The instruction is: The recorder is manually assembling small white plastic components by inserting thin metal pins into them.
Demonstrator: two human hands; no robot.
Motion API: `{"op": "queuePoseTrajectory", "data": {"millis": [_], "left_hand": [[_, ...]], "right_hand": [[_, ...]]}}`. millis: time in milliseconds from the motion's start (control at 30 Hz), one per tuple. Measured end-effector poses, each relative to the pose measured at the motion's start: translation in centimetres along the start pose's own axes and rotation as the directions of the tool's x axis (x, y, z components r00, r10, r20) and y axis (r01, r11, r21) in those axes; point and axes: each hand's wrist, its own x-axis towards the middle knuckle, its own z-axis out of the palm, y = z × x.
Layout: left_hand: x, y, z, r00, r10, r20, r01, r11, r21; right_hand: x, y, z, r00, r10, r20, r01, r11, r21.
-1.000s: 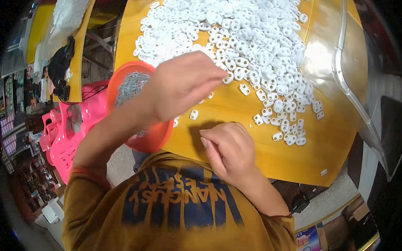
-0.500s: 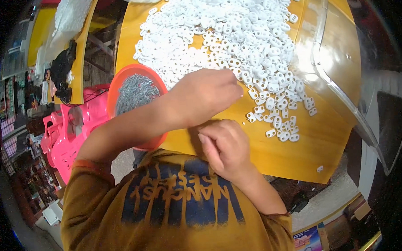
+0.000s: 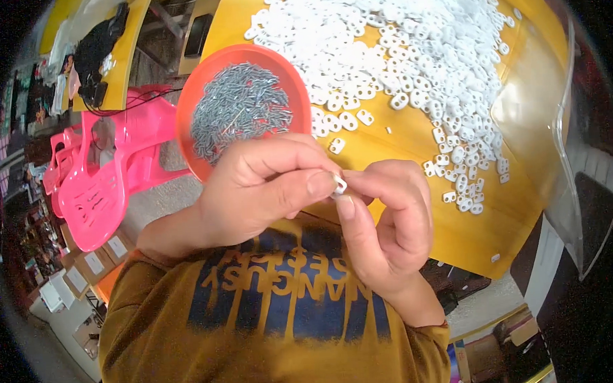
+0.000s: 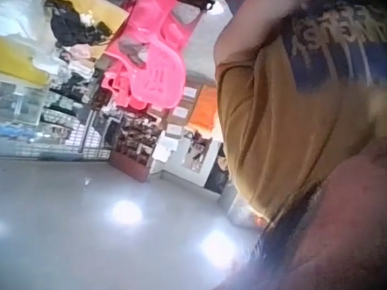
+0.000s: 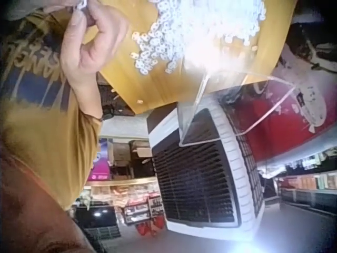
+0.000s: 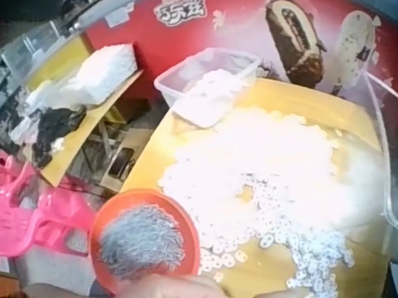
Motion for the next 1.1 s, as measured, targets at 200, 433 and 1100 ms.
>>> {"op": "queuePoseTrajectory", "data": {"millis": [200,433,1100], "left_hand": [[-2.2,-2.4,-2.4,0.974,0.219,-0.066,-0.212,0.973,0.096],[-6.0,-4.1,-5.2,0.947,0.135,-0.291,-0.15,0.988,-0.031],[-9.1,-4.4,-7.6,0.932,0.086,-0.353,-0.16,0.969,-0.188]], "right_hand": [[-0.6,0.3,2.5,0.993,-0.039,0.114,0.06,0.981,-0.183],[0.8,0.5,6.4,0.95,-0.112,0.291,0.195,0.941,-0.277],[6.6,3.0,9.0,0.767,-0.071,0.638,0.607,0.404,-0.684]]}}
